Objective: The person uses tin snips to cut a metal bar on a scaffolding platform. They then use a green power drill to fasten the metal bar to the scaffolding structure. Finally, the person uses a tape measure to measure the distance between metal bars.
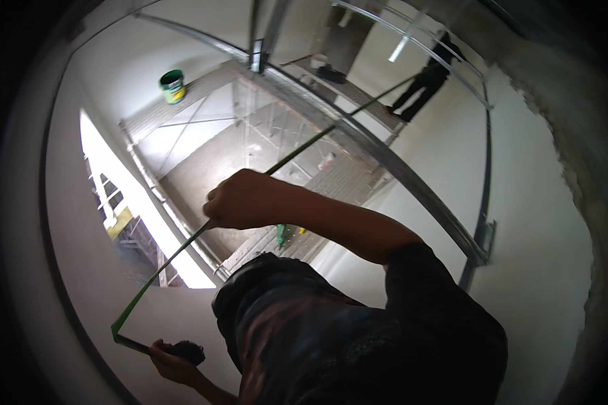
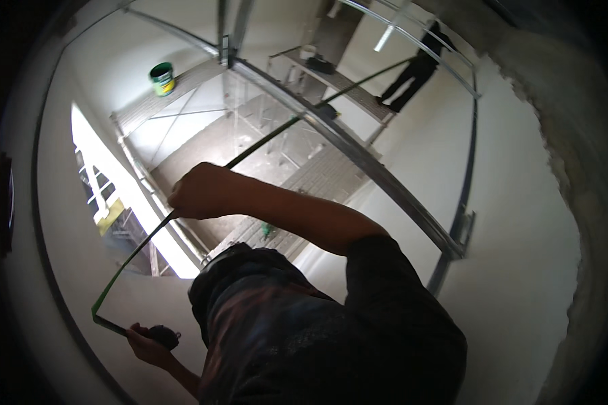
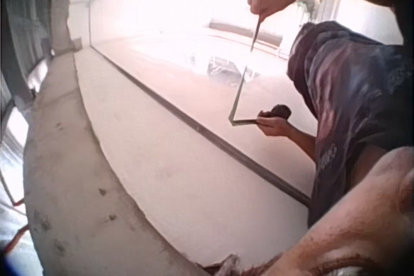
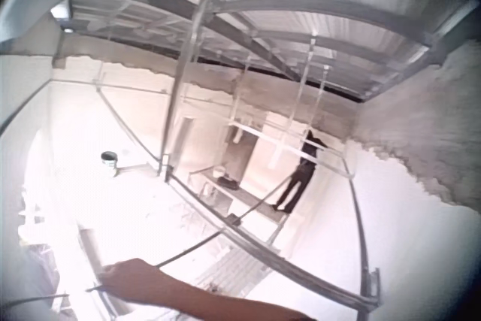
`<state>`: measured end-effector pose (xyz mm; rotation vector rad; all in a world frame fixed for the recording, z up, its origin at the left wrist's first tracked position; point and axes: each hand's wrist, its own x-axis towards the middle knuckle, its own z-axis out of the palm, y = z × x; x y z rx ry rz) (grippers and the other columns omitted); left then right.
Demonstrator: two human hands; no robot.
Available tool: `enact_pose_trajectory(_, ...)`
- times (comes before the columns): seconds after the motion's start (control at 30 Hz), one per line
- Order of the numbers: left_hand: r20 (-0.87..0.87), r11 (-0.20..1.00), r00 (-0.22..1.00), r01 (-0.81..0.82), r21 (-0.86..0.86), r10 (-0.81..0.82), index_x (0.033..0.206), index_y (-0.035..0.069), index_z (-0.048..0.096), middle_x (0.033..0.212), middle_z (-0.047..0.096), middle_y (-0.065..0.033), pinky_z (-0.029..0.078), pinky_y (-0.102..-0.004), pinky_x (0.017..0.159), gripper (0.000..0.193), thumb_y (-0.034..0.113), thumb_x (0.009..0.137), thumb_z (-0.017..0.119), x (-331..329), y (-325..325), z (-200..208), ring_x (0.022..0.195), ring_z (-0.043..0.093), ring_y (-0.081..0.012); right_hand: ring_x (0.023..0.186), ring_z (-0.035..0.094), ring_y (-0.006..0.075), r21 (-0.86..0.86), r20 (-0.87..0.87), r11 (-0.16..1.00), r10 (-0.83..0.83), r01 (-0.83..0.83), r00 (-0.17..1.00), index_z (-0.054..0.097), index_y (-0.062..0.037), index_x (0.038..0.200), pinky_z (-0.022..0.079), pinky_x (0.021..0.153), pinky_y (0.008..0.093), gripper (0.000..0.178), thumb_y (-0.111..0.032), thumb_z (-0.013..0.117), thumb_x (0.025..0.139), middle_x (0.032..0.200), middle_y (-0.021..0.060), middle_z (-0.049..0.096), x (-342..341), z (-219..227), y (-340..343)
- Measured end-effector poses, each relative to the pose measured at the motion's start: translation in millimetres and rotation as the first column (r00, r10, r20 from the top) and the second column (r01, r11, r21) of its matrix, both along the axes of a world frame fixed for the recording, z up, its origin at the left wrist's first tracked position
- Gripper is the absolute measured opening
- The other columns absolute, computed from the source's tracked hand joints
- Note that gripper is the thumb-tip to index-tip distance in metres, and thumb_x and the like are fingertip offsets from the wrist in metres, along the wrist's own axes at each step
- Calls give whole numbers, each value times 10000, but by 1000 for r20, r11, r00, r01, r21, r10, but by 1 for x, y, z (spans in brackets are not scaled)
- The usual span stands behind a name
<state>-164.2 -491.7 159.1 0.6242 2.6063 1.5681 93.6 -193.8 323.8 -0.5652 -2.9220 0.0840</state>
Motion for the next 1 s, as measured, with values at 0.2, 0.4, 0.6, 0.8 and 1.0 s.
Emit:
enact_pose_trajectory(0.2, -23, 995, 995, 99, 1, -99, 870, 35, 673, 716, 638, -107, 498, -385, 641, 380, 233, 1054, 405, 8, -6, 17, 637, 625, -224, 663, 630, 283, -111, -31, 993, -36, 32, 999, 654, -51, 761, 493, 612, 412, 221, -231, 756, 838, 716, 108, 604, 17, -15, 5)
enact_pose_trajectory(0.4, 399, 916, 916, -116, 383, -51, 886, -10, 641, 705, 600, -60, 484, -297, 648, 422, 290, 1081, 417, 33, 15, 36, 660, 604, -146, 675, 638, 302, -152, -65, 984, -102, 91, 993, 628, -44, 803, 497, 611, 405, 169, -155, 754, 832, 752, 99, 620, 18, -9, 13)
enact_pose_trajectory(0.6, 392, 916, 920, -161, 366, 5, 916, 3, 629, 720, 601, -74, 495, -302, 621, 448, 345, 1083, 393, 27, 16, 41, 640, 602, -163, 666, 629, 311, -144, -19, 988, -56, 52, 998, 628, -40, 808, 495, 612, 412, 177, -171, 740, 851, 750, 104, 610, 17, -4, 17)
enact_pose_trajectory(0.8, 265, 993, 963, 12, 118, -43, 903, 15, 657, 727, 618, -69, 497, -313, 645, 437, 318, 1081, 396, 4, 2, 41, 647, 614, -157, 669, 622, 320, -149, 94, 988, -15, 29, 995, 627, -21, 785, 496, 638, 413, 224, -201, 719, 882, 752, 137, 608, 12, -21, 22)
enact_pose_trajectory(1.0, 262, 967, 954, 191, -167, -144, 930, 39, 643, 789, 576, -56, 477, -311, 691, 349, 282, 1047, 421, -38, -23, 1, 735, 558, -152, 692, 641, 310, -186, -59, 978, 88, -98, 994, 597, -65, 738, 502, 632, 423, 304, -313, 698, 882, 718, 88, 603, 8, -61, 40)
